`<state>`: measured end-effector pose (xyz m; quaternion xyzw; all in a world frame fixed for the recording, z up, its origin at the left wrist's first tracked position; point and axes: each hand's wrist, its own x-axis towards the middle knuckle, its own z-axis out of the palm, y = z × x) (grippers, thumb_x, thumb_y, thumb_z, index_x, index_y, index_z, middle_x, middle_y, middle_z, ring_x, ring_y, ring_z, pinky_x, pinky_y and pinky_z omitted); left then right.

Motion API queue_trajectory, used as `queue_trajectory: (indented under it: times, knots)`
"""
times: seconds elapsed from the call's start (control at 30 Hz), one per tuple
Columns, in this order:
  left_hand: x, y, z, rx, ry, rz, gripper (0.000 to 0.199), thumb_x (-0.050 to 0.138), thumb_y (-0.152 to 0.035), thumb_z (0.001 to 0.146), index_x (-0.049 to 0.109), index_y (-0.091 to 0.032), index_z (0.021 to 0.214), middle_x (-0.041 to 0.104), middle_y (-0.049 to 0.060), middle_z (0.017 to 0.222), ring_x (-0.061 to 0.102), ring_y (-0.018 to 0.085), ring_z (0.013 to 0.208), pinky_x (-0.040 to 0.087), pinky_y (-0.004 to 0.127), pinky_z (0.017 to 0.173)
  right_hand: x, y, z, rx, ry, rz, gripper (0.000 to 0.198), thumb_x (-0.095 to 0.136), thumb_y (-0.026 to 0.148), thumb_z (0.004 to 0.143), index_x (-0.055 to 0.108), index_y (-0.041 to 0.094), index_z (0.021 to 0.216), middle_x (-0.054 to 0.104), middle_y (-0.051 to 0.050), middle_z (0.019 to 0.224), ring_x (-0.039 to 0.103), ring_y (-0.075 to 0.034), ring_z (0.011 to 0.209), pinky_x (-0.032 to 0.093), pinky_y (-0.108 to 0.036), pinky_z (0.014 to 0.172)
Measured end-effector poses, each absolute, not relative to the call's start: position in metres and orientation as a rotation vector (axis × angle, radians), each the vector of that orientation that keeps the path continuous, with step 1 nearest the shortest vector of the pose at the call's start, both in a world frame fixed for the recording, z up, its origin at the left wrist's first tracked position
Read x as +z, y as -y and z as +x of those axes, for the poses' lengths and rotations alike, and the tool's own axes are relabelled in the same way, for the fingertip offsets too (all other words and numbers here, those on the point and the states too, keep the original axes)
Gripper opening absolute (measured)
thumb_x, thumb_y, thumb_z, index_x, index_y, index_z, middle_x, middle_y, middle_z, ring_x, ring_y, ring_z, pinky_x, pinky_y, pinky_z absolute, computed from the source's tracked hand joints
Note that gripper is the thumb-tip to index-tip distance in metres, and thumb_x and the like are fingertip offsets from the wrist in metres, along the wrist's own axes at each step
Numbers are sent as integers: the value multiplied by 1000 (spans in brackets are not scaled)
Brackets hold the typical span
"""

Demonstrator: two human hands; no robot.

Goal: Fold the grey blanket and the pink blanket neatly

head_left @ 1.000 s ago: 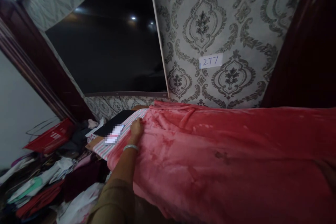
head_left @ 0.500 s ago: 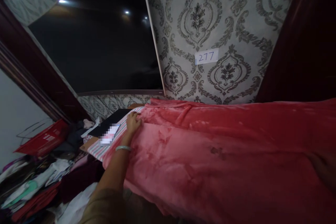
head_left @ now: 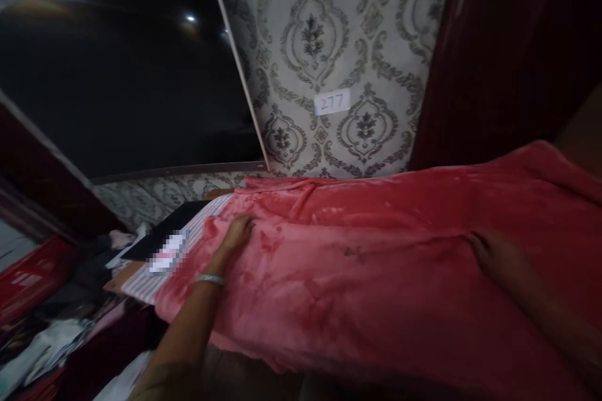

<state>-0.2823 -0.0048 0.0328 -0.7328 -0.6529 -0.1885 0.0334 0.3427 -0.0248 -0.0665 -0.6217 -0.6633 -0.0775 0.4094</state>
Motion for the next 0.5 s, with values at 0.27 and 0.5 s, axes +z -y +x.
queue_trajectory:
  times: [0.27,0.5]
  knots:
    - [61,29,-273,-547,2059,-1914,28,41,-21,91,61,-14,109,68,16,113,64,28,109,50,37,89,-56,30,339,-130,1695,-1526,34,35,47,88,57,24,76,68,-15,83,64,-29,82,53,-46,78]
    - [104,58,-259,-303,2115,-1702,31,37,-26,97,56,-16,120,65,14,119,66,29,100,49,35,77,-30,52,339,-164,1662,-1454,32,37,40,93,61,22,86,70,-13,90,65,-26,86,53,-40,80]
